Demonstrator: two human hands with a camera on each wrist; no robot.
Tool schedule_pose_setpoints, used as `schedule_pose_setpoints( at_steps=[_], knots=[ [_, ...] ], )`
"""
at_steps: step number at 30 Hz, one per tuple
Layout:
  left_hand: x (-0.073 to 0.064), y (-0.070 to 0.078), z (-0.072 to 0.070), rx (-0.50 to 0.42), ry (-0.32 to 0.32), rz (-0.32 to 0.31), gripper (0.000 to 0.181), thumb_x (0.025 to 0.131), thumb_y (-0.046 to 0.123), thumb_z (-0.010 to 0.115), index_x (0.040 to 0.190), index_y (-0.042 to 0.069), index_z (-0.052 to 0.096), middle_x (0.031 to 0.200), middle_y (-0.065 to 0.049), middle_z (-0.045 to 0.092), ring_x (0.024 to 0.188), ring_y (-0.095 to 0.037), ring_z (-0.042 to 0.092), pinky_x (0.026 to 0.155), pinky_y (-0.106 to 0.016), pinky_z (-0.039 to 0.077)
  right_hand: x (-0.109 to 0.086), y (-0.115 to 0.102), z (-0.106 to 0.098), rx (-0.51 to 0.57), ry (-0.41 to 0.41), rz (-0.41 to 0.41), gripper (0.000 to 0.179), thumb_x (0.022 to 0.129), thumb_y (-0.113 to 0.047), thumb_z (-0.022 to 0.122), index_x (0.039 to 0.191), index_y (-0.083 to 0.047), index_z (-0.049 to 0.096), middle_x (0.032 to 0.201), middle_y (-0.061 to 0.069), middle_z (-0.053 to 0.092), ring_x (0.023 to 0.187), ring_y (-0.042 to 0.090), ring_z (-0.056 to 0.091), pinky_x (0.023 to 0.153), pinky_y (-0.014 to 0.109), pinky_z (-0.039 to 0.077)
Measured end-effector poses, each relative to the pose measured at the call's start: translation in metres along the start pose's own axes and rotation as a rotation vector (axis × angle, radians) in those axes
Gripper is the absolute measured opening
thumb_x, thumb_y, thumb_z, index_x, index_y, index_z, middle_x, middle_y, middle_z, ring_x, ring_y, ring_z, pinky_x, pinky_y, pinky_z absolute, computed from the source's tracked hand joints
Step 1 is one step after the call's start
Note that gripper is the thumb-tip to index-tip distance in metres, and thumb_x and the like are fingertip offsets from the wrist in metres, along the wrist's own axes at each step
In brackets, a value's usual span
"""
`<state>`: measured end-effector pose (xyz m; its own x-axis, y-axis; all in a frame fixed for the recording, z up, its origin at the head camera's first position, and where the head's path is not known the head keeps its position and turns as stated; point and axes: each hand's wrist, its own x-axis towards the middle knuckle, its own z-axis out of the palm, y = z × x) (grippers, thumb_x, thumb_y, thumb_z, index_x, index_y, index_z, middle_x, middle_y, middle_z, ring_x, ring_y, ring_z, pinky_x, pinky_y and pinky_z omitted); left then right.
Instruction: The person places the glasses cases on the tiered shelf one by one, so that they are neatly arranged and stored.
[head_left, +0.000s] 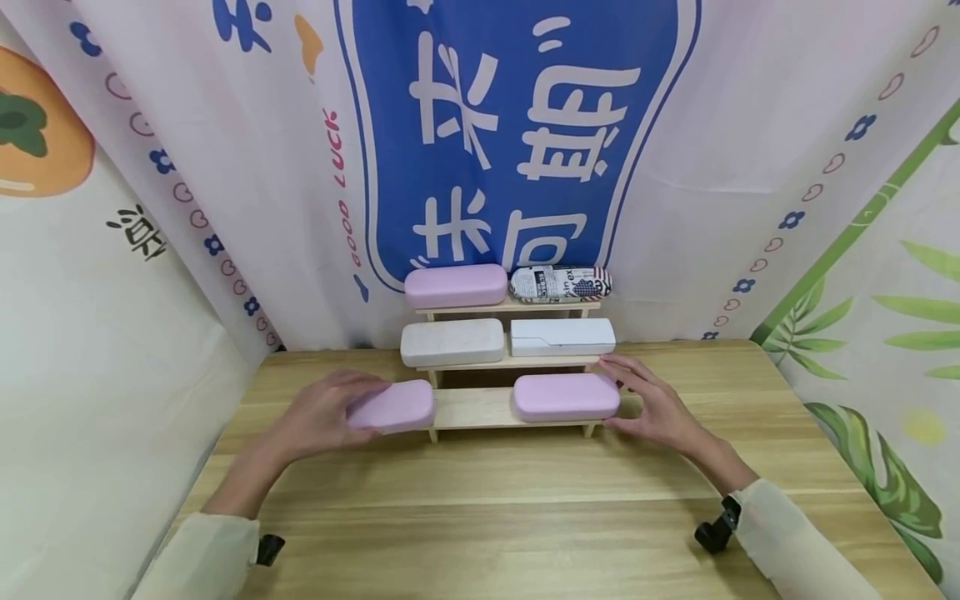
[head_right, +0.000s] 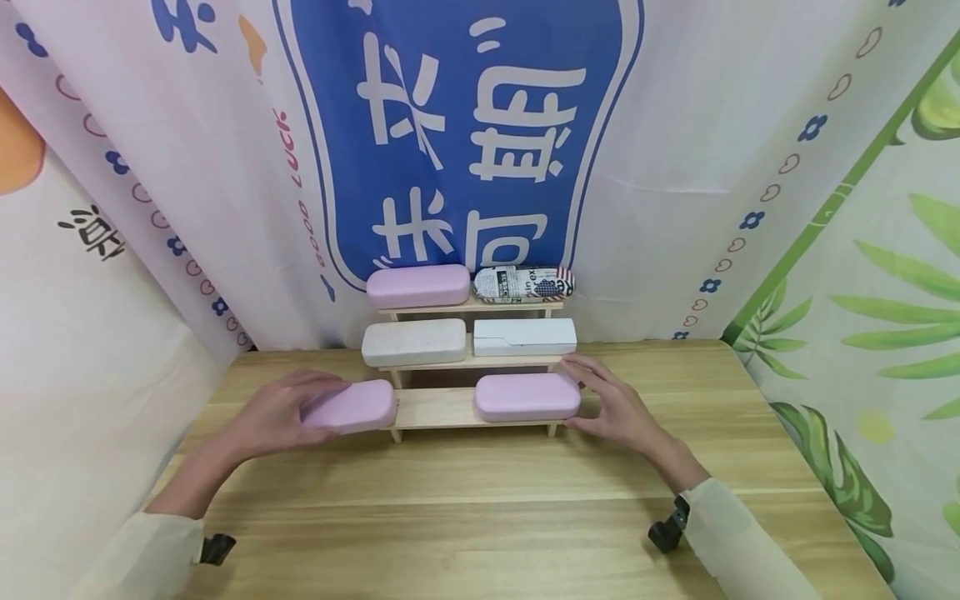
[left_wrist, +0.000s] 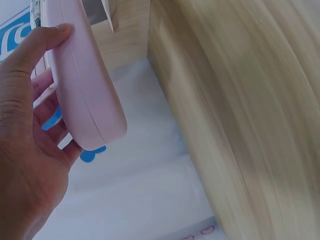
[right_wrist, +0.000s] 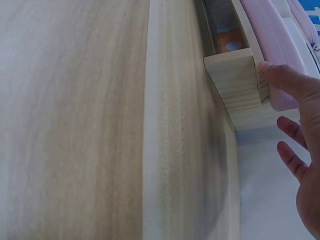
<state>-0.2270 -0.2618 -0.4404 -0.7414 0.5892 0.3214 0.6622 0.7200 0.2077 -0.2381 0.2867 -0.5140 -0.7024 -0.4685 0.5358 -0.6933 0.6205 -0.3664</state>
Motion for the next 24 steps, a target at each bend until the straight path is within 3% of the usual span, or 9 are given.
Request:
schedule_pose_setpoints(
  at_steps=[13, 24],
  knots=[
    [0.021, 0.017, 0.017, -0.033, -0.030, 0.007, 0.073, 0.071, 0.034, 0.095, 0.135, 0.010, 0.072, 0.132, -0.014, 0.072, 0.124, -0.039, 0.066, 0.099, -0.057, 0.056, 0.000, 0.002, 0.001, 0.005, -0.001, 0.001, 0.106, 0.061, -0.010, 0.102, 0.155, -0.008, 0.053, 0.160, 0.014, 0.049, 0.137, 0.040, 0.055, 0.108, 0.058, 0.049],
    [0.033, 0.031, 0.024, -0.066, -0.005, 0.032, 0.071, 0.070, 0.028, 0.096, 0.135, 0.010, 0.072, 0.134, -0.013, 0.072, 0.123, -0.037, 0.066, 0.097, -0.056, 0.057, -0.001, 0.002, 0.001, 0.010, -0.006, 0.009, 0.105, 0.062, -0.011, 0.102, 0.155, -0.009, 0.053, 0.161, 0.013, 0.048, 0.138, 0.041, 0.054, 0.109, 0.059, 0.049]
  ],
)
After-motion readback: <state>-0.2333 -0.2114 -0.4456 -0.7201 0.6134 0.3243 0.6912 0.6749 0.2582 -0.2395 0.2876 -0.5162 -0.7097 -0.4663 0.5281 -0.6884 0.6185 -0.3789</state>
